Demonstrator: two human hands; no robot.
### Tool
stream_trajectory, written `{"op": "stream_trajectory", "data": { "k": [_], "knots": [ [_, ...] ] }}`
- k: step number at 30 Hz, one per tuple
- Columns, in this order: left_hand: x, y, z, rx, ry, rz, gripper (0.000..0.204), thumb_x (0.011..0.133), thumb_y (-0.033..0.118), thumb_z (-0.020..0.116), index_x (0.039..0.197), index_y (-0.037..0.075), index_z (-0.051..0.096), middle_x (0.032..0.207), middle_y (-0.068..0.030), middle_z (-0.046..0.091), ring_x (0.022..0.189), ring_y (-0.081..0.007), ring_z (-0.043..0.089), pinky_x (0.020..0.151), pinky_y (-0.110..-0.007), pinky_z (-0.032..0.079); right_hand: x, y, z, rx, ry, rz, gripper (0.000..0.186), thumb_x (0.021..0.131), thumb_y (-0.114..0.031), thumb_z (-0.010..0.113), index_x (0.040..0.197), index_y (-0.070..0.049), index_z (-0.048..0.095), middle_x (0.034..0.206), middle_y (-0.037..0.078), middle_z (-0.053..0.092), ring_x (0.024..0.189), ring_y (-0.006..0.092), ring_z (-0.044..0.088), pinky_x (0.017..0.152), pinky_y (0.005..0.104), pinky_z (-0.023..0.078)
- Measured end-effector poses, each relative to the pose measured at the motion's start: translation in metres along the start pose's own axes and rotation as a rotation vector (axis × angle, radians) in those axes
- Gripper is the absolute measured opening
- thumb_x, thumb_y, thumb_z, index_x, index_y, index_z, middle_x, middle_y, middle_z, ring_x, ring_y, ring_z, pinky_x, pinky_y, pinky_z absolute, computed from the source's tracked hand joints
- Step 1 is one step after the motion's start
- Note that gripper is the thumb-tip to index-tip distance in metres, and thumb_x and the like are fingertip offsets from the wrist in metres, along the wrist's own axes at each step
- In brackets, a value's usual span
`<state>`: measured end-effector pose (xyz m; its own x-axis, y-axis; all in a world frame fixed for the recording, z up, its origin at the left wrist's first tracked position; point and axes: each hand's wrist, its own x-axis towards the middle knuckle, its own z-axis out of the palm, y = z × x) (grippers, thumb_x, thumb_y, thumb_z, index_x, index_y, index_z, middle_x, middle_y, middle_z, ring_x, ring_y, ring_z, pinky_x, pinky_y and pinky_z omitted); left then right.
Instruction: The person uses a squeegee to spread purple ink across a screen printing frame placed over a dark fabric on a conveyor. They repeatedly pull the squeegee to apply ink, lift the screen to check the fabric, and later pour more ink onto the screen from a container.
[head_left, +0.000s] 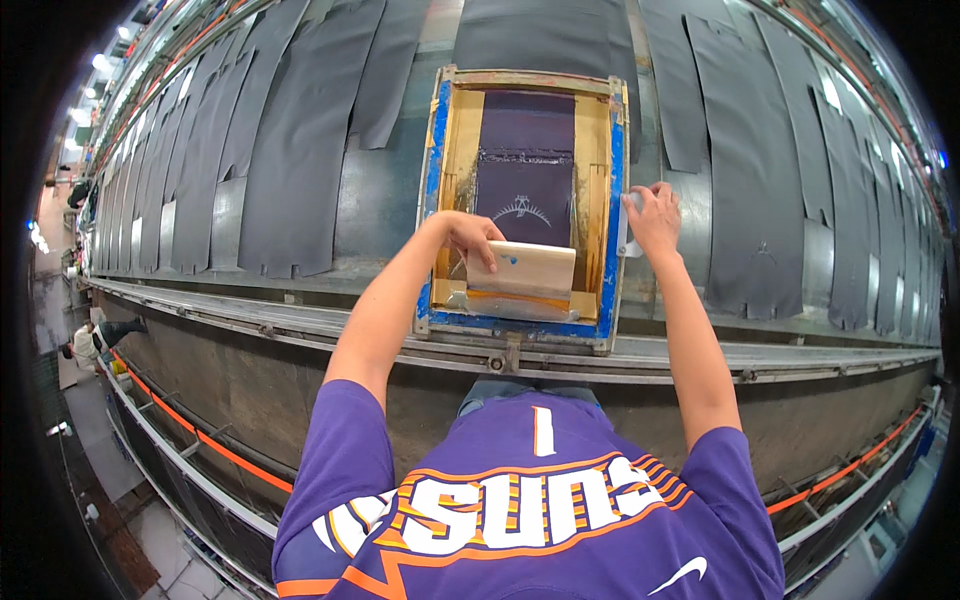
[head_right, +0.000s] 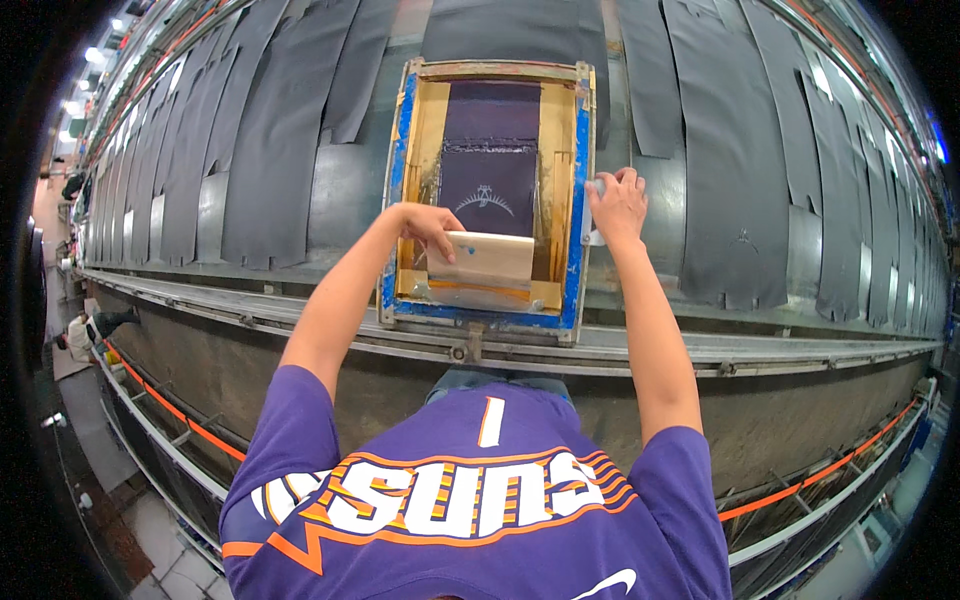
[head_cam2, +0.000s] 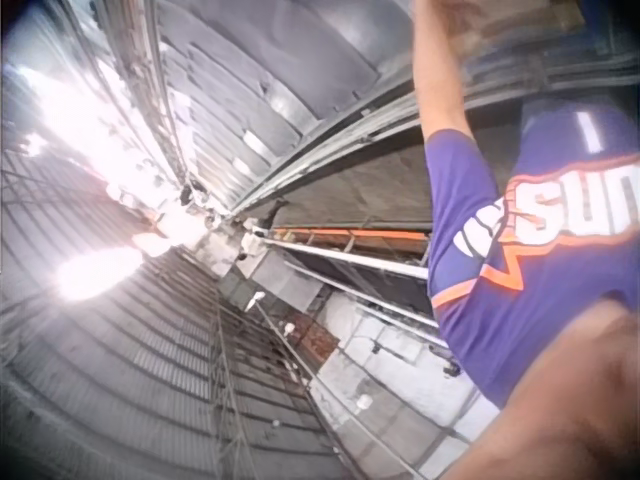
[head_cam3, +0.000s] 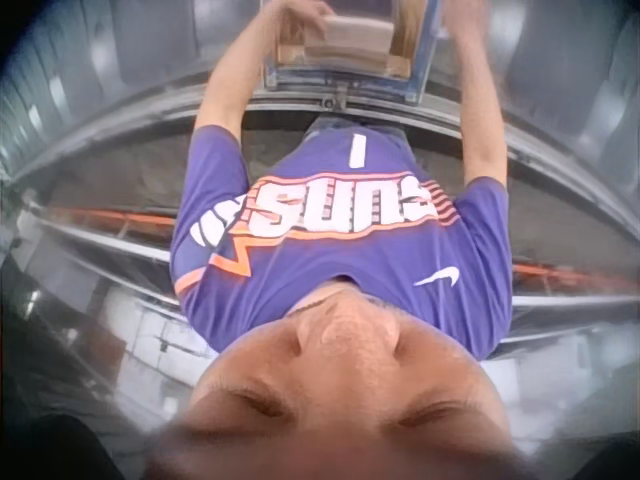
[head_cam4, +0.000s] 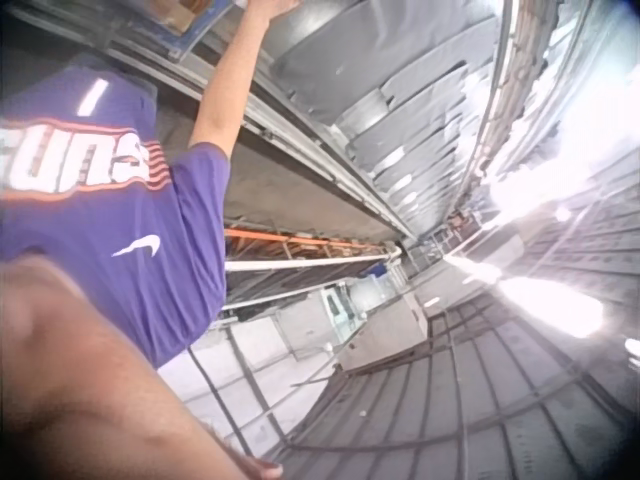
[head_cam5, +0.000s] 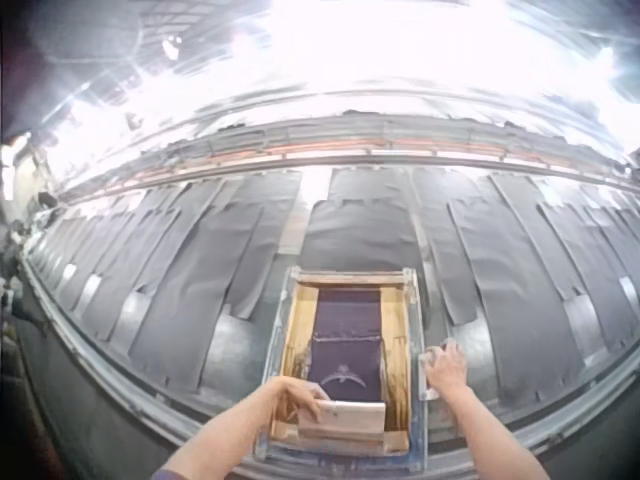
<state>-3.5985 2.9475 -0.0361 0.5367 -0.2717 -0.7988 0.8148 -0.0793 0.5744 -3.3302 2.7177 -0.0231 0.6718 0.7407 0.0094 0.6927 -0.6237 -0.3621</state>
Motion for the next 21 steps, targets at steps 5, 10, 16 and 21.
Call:
{"op": "stream_trajectory", "data": {
  "k": [5, 10, 16, 21],
  "knots": [
    [-0.037, 0.049, -0.05, 0.246, 0.543, 0.257, 0.046, 0.071, 0.0, 0.077, 0.116, 0.002, 0.072, 0.099, -0.007, 0.073, 0.092, -0.0159, 0.066, 0.087, -0.03, 0.052, 0.042, -0.088, -0.042, 0.192, -0.086, -0.419, 0.047, 0.088, -0.048, 0.069, 0.122, -0.015, 0.071, 0.125, 0.013, 0.063, 0.119, 0.0313, 0.057, 0.102, 0.0436, 0.046],
    [-0.016, 0.059, -0.02, 0.455, 1.138, 0.482, 0.041, 0.073, -0.003, 0.067, 0.11, 0.012, 0.077, 0.102, -0.0129, 0.076, 0.092, -0.0291, 0.071, 0.086, -0.036, 0.055, 0.062, -0.092, 0.013, -0.026, -0.184, -0.409, 0.019, 0.083, -0.006, 0.063, 0.097, -0.008, 0.075, 0.101, 0.014, 0.067, 0.104, 0.0316, 0.063, 0.086, 0.0442, 0.054],
    [-0.002, -0.029, 0.099, 0.739, 1.28, 0.536, 0.042, 0.077, -0.007, 0.065, 0.11, 0.017, 0.077, 0.113, -0.0077, 0.074, 0.108, -0.0247, 0.069, 0.094, -0.039, 0.053, -0.089, -0.071, 0.027, 0.217, -0.076, -0.495, 0.03, 0.073, 0.004, 0.068, 0.103, -0.002, 0.069, 0.107, 0.013, 0.066, 0.103, 0.0317, 0.06, 0.09, 0.0402, 0.052],
    [-0.029, -0.008, 0.083, 0.479, 1.101, 0.483, 0.048, 0.075, -0.01, 0.063, 0.113, 0.015, 0.076, 0.125, -0.0086, 0.07, 0.117, -0.0241, 0.066, 0.103, -0.036, 0.051, -0.069, -0.077, 0.004, 0.27, -0.21, -0.493, 0.043, 0.067, 0.002, 0.076, 0.109, -0.002, 0.07, 0.112, 0.012, 0.068, 0.108, 0.03, 0.061, 0.096, 0.0404, 0.05]
  ]
}}
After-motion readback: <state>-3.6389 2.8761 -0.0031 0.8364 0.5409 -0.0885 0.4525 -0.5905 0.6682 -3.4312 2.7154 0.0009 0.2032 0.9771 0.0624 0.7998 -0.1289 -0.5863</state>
